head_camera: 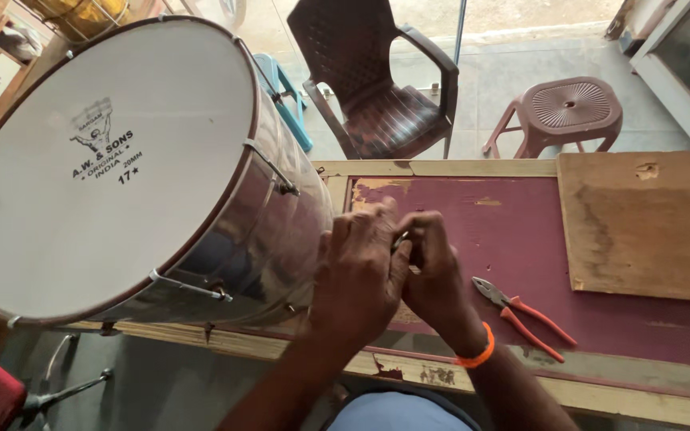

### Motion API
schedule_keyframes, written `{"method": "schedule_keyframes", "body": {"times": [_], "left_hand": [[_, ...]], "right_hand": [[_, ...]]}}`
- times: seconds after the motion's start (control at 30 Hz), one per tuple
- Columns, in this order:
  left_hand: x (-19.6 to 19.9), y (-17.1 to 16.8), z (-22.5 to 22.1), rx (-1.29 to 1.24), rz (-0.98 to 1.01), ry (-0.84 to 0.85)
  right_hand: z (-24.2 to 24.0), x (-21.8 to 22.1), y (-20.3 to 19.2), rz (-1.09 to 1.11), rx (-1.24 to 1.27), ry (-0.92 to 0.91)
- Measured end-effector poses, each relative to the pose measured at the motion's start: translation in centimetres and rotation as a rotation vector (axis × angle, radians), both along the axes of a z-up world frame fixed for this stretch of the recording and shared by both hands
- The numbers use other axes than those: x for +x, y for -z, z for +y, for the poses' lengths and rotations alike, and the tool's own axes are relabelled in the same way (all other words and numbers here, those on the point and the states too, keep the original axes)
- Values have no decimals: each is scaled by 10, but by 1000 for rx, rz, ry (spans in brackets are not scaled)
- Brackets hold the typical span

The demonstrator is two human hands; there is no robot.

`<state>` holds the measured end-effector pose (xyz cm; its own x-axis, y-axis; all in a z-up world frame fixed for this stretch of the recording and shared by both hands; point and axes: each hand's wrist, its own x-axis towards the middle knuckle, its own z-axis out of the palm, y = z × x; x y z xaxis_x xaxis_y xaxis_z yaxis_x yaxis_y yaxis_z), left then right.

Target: The person tightens the metal rods around a drum using a small wrench and pliers.

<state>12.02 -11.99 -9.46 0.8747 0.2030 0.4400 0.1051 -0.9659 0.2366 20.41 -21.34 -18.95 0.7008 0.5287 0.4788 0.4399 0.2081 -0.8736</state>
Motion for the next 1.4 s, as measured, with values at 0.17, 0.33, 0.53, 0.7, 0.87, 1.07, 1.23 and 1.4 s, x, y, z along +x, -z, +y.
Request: {"method": "schedule_keyframes", "body": {"times": [0.17, 0.33, 0.53, 0.7, 0.87, 1.07, 1.23, 1.4], "left_hand": [[-23, -54, 69, 298, -87, -256], [-14, -91, 125, 213, 162, -519], [-16, -74, 109, 516, -71, -358], [-9, -70, 103, 561, -62, -404], [-12, -71, 101, 591, -43, -388], [-13, -72, 103, 666, 19, -396], [-13, -74, 99, 658, 18, -394], [-10, -73, 103, 679, 21, -419]], "right_hand": [[38, 23, -5, 337, 297, -392], [82, 8, 12, 375, 601, -391], [104, -12, 14, 215, 629, -164], [114, -24, 10, 189, 538, -82], [123, -32, 18, -251, 364, 58], [148, 9, 32, 444, 808, -247], [195, 85, 20, 931, 682, -1039], [134, 38, 31, 433, 752, -204]]}}
